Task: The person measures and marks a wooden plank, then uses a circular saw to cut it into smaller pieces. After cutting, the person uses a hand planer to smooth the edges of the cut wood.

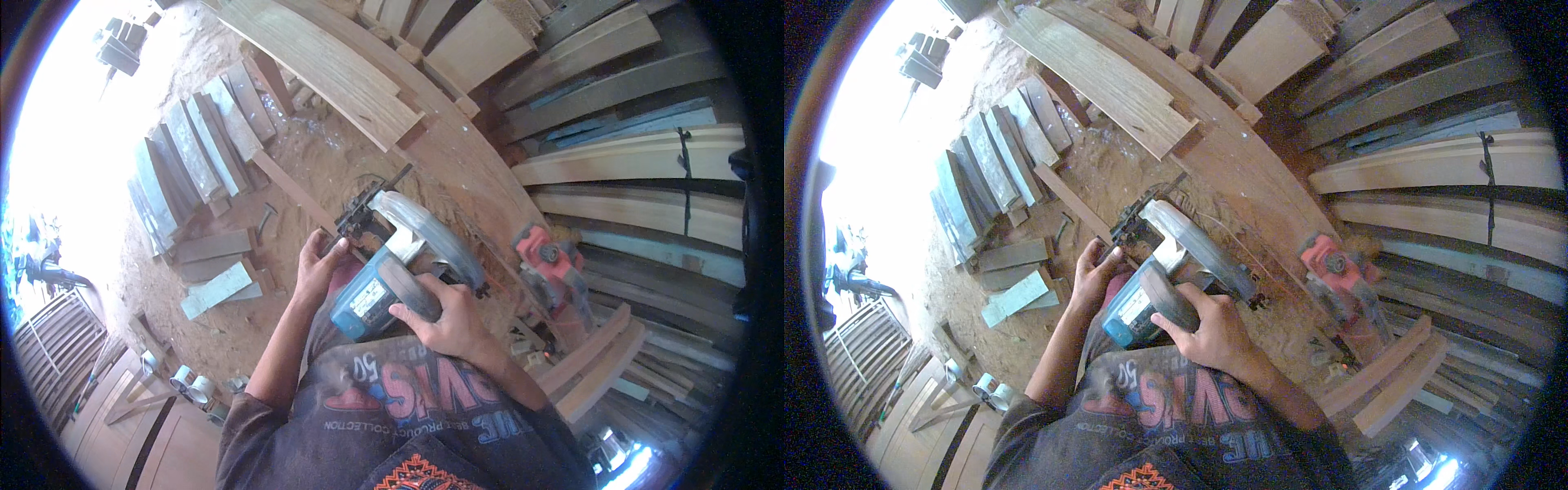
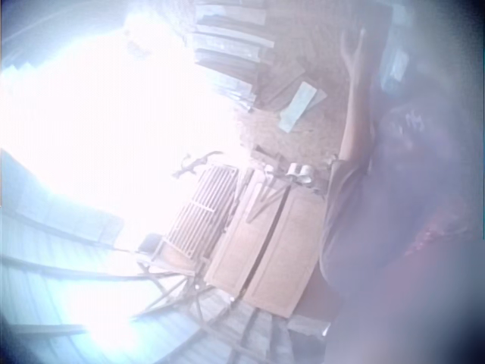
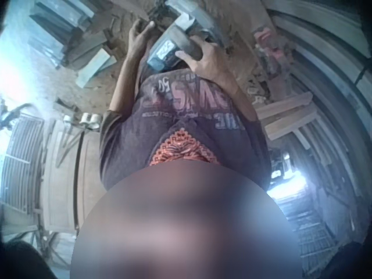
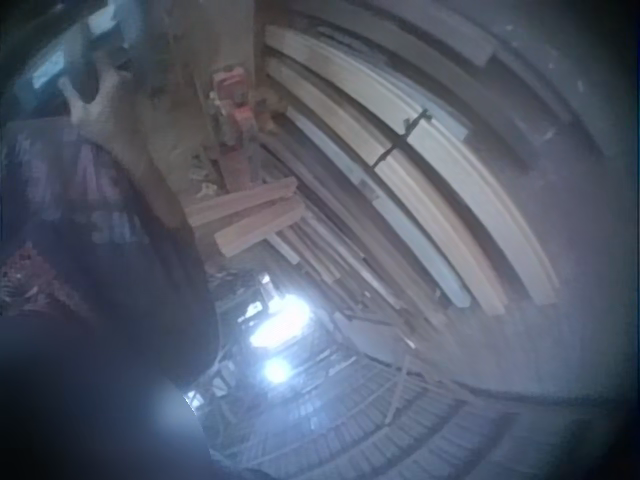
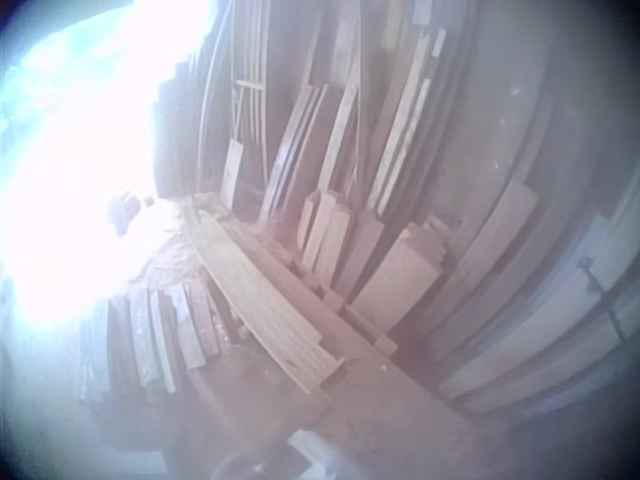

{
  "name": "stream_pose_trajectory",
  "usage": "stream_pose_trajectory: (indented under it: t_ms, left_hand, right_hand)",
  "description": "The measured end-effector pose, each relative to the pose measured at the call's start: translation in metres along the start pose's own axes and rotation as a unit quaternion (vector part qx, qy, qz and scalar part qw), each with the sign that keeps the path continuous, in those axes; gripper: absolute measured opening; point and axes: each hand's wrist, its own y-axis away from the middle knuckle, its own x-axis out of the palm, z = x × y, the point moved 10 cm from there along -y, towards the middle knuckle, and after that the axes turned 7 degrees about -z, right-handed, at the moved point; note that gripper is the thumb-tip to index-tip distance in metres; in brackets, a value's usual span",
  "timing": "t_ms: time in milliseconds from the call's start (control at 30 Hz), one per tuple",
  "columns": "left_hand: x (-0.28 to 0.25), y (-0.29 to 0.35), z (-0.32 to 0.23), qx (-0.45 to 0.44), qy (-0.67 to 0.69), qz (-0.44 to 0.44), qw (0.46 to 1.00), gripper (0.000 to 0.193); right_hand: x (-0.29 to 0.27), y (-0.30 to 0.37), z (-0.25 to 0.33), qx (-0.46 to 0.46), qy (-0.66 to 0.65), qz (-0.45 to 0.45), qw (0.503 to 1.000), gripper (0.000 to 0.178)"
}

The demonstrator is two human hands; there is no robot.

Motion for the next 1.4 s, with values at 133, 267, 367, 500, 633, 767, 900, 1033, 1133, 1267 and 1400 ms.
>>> stream_pose_trajectory:
  t_ms: [133,267,367,500,633,767,900,1033,1133,1267,1400]
  left_hand:
    - [0.010,0.008,-0.034,0.038,-0.018,0.008,0.999,0.035]
    - [0.047,-0.007,-0.062,0.030,0.002,0.039,0.999,0.042]
    - [0.076,-0.033,-0.073,0.026,0.018,0.036,0.999,0.048]
    - [0.100,-0.059,-0.085,0.065,0.030,0.011,0.997,0.049]
    - [0.102,-0.063,-0.080,0.024,0.021,-0.019,0.999,0.060]
    - [0.099,-0.061,-0.080,0.009,0.024,-0.018,0.999,0.064]
    - [0.097,-0.062,-0.084,0.021,0.007,-0.011,1.000,0.062]
    - [0.097,-0.063,-0.088,0.028,-0.011,-0.001,1.000,0.059]
    - [0.096,-0.064,-0.090,0.040,-0.031,0.001,0.999,0.060]
    - [0.094,-0.069,-0.080,0.033,-0.031,0.013,0.999,0.065]
    - [0.079,-0.079,-0.066,0.041,-0.165,-0.066,0.983,0.051]
  right_hand:
    - [-0.014,0.013,0.023,-0.035,-0.012,-0.037,0.999,0.034]
    - [-0.050,0.003,0.038,-0.035,0.032,-0.069,0.996,0.029]
    - [-0.070,-0.021,0.037,-0.027,0.063,-0.080,0.994,0.032]
    - [-0.088,-0.057,0.030,-0.043,0.042,-0.077,0.995,0.033]
    - [-0.095,-0.071,0.027,-0.043,0.037,-0.064,0.996,0.030]
    - [-0.094,-0.072,0.027,-0.030,0.071,-0.039,0.996,0.029]
    - [-0.089,-0.073,0.027,-0.022,0.069,-0.001,0.997,0.030]
    - [-0.089,-0.074,0.027,-0.016,0.054,0.012,0.998,0.030]
    - [-0.089,-0.076,0.030,-0.030,0.038,0.013,0.999,0.030]
    - [-0.089,-0.075,0.031,-0.027,0.037,0.014,0.999,0.029]
    - [-0.090,-0.073,0.030,-0.024,0.044,0.011,0.999,0.029]
